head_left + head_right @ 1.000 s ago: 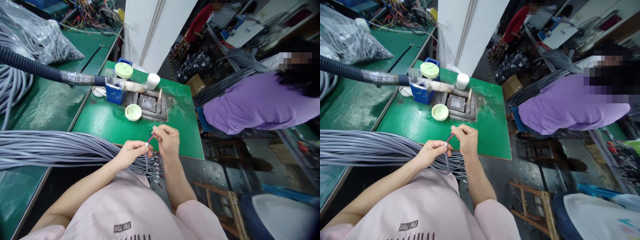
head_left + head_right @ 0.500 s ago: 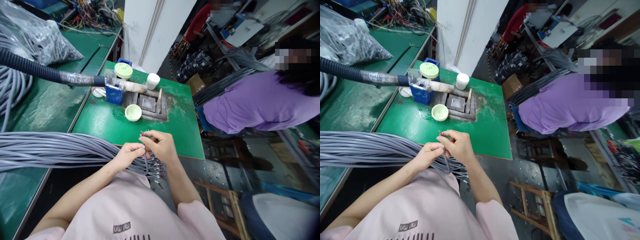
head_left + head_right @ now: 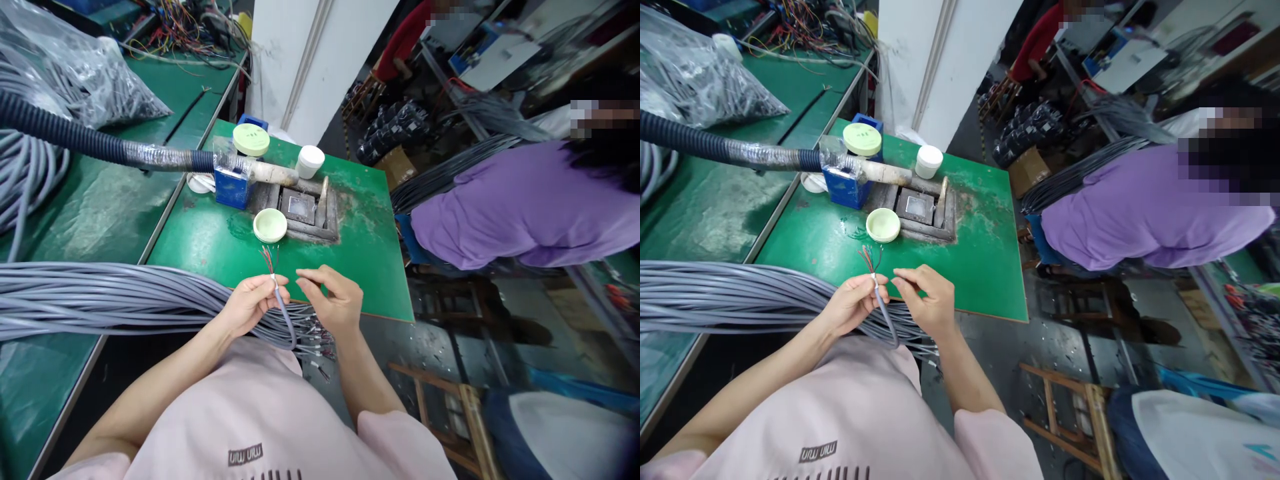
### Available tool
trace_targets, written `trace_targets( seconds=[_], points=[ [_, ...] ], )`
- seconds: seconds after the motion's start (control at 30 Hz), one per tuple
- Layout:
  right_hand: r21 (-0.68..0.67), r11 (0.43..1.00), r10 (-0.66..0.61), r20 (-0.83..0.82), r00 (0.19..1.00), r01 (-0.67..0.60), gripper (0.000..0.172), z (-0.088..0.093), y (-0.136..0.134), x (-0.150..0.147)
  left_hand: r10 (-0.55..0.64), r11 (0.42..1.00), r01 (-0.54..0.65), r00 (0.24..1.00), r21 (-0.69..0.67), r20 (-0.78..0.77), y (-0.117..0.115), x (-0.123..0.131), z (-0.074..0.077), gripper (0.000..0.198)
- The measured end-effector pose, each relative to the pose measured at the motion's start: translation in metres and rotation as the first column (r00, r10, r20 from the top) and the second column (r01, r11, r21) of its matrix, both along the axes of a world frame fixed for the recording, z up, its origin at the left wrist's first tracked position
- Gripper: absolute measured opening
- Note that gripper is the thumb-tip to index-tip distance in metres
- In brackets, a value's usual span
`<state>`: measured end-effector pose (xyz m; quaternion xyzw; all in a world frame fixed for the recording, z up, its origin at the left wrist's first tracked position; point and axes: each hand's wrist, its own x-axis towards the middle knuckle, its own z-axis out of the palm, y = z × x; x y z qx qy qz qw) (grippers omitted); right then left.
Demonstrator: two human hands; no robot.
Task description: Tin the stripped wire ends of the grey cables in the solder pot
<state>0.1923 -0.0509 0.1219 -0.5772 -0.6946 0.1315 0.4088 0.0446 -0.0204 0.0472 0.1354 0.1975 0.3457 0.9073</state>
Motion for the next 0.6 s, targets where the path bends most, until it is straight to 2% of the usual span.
trace_targets(
  seconds=[0.07,0.13,0.2,0.27,0.37,0.43,0.53,0.6],
  points=[
    [0.082,0.984,0.145,0.150,0.978,-0.158,0.025,-0.004,-0.002,0.008,0.012,0.999,-0.011,1.000,-0.041,0.018,0.003,0.000,0.002,0.034],
    [0.083,0.950,0.263,0.310,0.914,-0.302,0.033,-0.010,-0.004,0.013,0.024,0.998,-0.022,0.999,-0.058,0.031,0.004,0.001,0.005,0.033],
    [0.074,0.927,0.305,0.421,0.854,-0.368,0.034,-0.017,-0.004,0.016,0.023,0.998,-0.021,0.999,-0.051,0.039,0.005,0.004,0.008,0.029],
    [0.114,0.915,0.300,0.450,0.841,-0.387,0.033,-0.021,-0.001,0.018,0.005,1.000,-0.005,0.999,-0.020,0.033,0.006,0.006,0.012,0.029],
    [0.175,0.923,0.268,0.344,0.900,-0.342,0.034,-0.020,0.008,0.023,-0.006,0.994,0.013,0.998,0.109,-0.066,0.006,0.004,0.017,0.033],
    [0.205,0.952,0.185,0.211,0.960,-0.228,0.033,-0.016,0.017,0.027,0.024,0.966,0.032,0.977,0.257,-0.214,0.005,-0.002,0.020,0.033],
    [0.216,0.976,-0.005,0.037,0.999,-0.003,0.023,-0.009,0.030,0.033,0.161,0.847,0.092,0.894,0.523,-0.417,0.004,-0.015,0.025,0.025],
    [0.195,0.980,-0.037,-0.027,0.999,0.042,0.020,-0.005,0.036,0.033,0.269,0.748,0.117,0.846,0.653,-0.460,0.006,-0.021,0.027,0.020]
  ],
)
